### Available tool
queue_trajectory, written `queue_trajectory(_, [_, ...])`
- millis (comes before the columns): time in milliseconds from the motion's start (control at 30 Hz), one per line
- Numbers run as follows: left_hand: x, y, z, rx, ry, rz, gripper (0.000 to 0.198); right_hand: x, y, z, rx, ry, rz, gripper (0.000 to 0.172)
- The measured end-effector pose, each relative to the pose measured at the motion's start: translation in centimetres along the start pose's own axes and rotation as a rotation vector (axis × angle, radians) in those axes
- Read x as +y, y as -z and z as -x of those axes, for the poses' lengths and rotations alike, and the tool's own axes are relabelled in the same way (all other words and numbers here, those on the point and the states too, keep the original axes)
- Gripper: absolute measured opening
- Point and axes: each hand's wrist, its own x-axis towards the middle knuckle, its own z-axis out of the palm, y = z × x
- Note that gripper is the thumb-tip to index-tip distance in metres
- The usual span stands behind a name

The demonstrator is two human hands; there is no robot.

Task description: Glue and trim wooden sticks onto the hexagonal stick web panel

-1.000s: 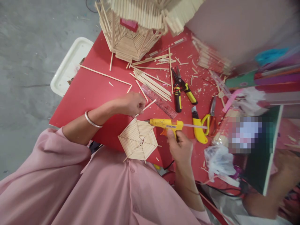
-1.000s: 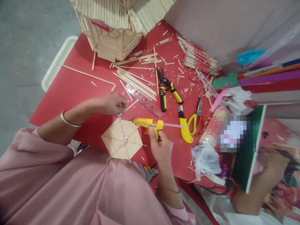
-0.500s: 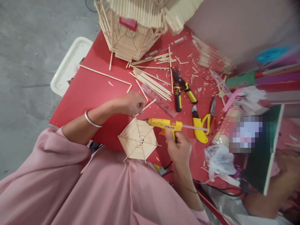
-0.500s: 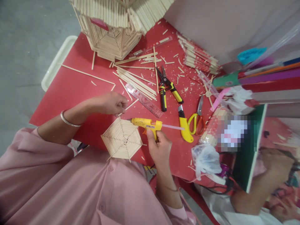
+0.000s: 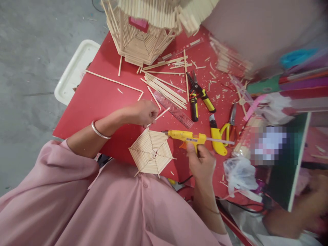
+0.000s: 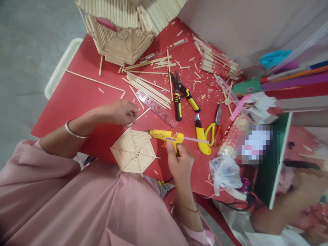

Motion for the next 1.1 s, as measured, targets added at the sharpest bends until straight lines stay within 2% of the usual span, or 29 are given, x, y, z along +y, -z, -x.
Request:
queue_trajectory(367, [0.1, 0.0, 0.1, -0.015, 0.021, 0.006, 0.008, 1.2, 0.6, -0.4, 0.005, -0.022, 0.014, 0.065])
queue_trajectory(533, [-0.3, -0.1, 0.1, -0.009, 0.008, 0.037, 0.006, 0.6, 0.6, -0.4, -0.001, -0.032, -0.004, 0.064])
queue_trajectory(867, [-0.2, -0.1, -0.1, -0.021, -0.011, 0.038, 0.007, 0.9, 0.5, -0.8, 0.06, 0.045, 0.044, 0.063])
queue_trajectory(1100, [-0.4, -0.3, 0.1, -0.067, 0.018, 0.255, 0.013, 0.6, 0.7, -0.6, 0.034, 0.07, 0.03, 0.061])
